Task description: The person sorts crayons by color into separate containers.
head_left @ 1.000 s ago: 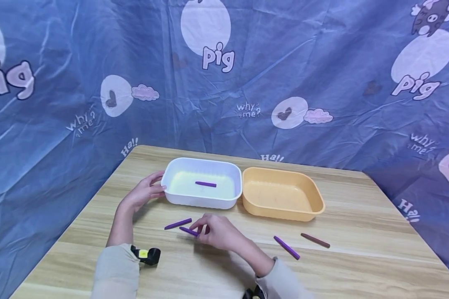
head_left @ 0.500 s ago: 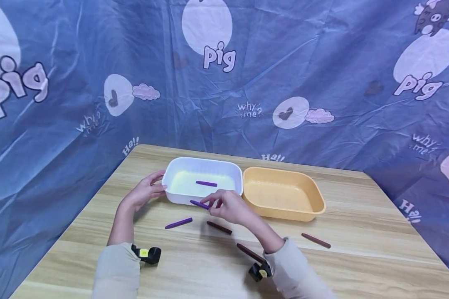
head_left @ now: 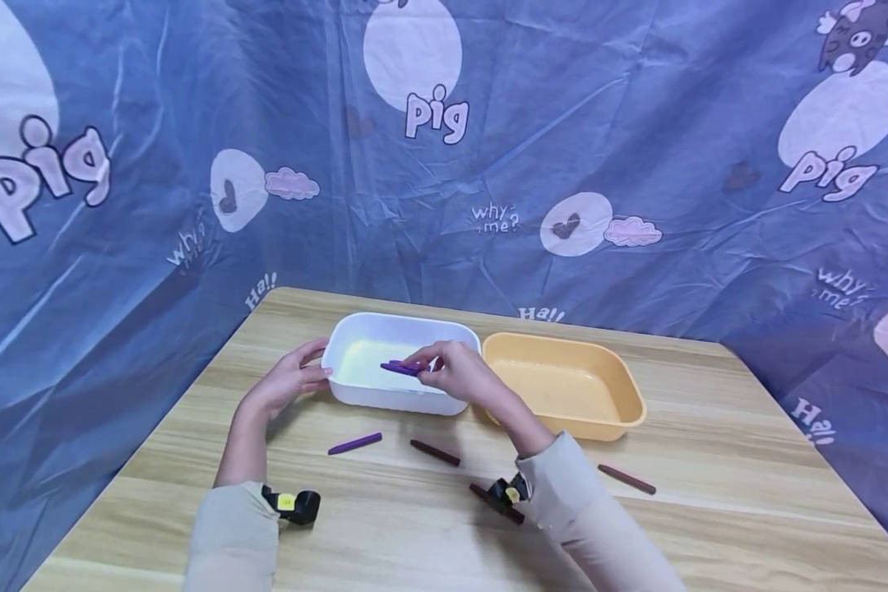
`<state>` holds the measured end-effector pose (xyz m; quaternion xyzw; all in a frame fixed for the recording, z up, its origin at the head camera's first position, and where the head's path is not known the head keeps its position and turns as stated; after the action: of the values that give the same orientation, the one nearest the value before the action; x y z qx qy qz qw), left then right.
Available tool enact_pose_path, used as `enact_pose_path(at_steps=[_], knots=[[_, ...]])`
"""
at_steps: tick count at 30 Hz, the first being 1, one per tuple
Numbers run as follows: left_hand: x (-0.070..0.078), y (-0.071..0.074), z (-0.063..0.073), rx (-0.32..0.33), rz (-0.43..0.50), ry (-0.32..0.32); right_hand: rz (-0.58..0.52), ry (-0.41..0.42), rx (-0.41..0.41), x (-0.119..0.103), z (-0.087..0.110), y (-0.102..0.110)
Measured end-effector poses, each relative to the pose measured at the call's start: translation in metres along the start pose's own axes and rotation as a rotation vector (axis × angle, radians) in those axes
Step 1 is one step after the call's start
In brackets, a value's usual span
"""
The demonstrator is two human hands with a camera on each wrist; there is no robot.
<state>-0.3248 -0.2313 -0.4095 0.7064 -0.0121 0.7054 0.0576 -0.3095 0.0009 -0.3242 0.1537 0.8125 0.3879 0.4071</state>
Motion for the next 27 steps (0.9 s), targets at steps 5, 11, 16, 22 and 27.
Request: enact_pose_path(at_steps=[5, 11, 16, 22, 27], knots=[[0.000, -0.001, 0.003, 0.004, 0.002, 0.000, 0.021, -0.014, -0.012, 0.005, -0.015, -0.001], [-0.002, -0.002, 0.003, 0.009, 0.002, 0.000, 0.048, -0.070, -0.033, 0.012, -0.027, -0.008], [-0.002, -0.001, 0.003, 0.014, 0.000, 0.002, 0.100, -0.090, -0.037, 0.019, -0.037, -0.014], [-0.001, 0.000, 0.000, 0.006, 0.004, 0.003, 0.140, -0.116, -0.046, 0.031, -0.046, -0.023], [-0.001, 0.002, -0.002, 0.002, 0.011, 0.005, 0.230, -0.149, -0.036, 0.045, -0.050, -0.034]])
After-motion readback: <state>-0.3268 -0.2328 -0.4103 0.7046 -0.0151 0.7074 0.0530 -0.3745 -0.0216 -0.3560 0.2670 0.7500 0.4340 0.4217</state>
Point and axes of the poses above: each hand's wrist, its own z-axis away from the middle knuckle, its own y-axis out of the back of the hand, x = y × z, the point moved 6 cm from there along -z, towards the middle knuckle, and after that the axes turned 9 degrees about x, right-handed, at the moved point
